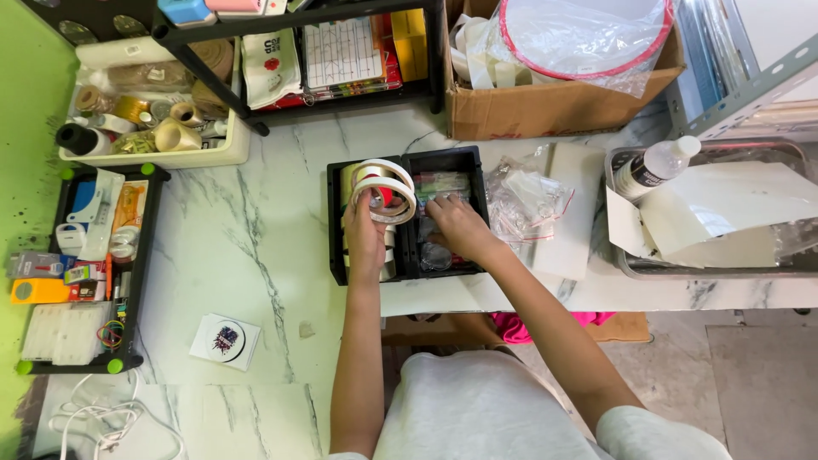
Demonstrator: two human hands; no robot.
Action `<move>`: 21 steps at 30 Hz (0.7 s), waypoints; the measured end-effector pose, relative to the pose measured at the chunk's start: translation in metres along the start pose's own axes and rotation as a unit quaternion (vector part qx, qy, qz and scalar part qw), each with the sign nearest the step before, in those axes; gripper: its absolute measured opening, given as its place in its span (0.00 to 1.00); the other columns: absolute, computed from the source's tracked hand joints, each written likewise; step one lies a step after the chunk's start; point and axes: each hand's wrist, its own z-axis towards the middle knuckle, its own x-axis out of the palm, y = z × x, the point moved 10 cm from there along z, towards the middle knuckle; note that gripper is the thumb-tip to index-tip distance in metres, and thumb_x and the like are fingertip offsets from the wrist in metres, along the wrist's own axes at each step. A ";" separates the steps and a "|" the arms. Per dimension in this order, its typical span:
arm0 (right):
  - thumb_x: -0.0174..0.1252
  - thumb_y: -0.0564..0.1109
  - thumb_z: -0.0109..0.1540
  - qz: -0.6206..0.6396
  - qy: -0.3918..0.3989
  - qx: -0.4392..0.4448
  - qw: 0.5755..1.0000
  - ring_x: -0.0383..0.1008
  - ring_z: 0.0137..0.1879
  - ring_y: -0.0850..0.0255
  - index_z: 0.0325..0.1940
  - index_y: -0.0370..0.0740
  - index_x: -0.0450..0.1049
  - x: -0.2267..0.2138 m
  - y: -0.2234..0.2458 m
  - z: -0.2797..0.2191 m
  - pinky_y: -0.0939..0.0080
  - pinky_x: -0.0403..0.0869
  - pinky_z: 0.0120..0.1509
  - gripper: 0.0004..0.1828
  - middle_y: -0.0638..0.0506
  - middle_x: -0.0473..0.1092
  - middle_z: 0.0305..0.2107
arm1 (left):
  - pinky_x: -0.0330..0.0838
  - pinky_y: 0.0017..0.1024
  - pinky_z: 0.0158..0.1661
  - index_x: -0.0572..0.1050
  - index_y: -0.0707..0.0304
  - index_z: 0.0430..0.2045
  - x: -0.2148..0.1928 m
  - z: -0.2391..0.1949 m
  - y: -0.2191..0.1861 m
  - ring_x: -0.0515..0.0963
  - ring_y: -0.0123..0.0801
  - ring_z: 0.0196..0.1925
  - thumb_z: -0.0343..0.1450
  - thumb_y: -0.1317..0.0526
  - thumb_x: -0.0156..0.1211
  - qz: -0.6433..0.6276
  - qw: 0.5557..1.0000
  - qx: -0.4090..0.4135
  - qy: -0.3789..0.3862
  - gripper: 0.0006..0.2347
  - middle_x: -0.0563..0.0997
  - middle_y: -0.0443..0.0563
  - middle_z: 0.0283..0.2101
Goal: The person organizes various craft supplies on a cluttered table. They move boxes of Kool-Aid, a red cloth, and a black hat, then arrange small items like hair ties and stickers into baskets and trays. The person also handles rolls of tape and plastic bags, sorting them into containers.
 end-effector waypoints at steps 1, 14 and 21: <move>0.72 0.43 0.51 0.000 0.000 0.001 1.000 0.67 0.57 0.41 0.51 0.37 0.69 -0.007 0.006 0.000 0.43 0.71 0.60 0.28 0.41 0.69 0.46 | 0.82 0.36 0.44 0.72 0.73 0.52 0.003 0.000 -0.002 0.85 0.41 0.41 0.79 0.61 0.51 0.000 1.000 -0.001 0.001 0.12 0.81 0.58 0.45; 0.65 0.34 0.52 0.003 0.104 0.009 0.994 0.73 0.53 0.42 0.50 0.38 0.72 0.025 0.014 -0.027 0.48 0.74 0.55 0.22 0.41 0.70 0.46 | 0.82 0.37 0.47 0.71 0.73 0.52 0.004 0.000 0.012 0.84 0.40 0.45 0.79 0.61 0.50 0.003 1.000 -0.011 0.003 0.13 0.81 0.58 0.48; 0.67 0.37 0.51 -0.013 0.093 -0.017 0.995 0.74 0.54 0.44 0.51 0.39 0.71 -0.004 0.033 -0.033 0.46 0.74 0.55 0.25 0.44 0.73 0.43 | 0.82 0.37 0.45 0.72 0.72 0.52 0.000 0.000 0.008 0.84 0.41 0.45 0.78 0.61 0.51 0.014 1.000 -0.013 0.002 0.13 0.80 0.58 0.48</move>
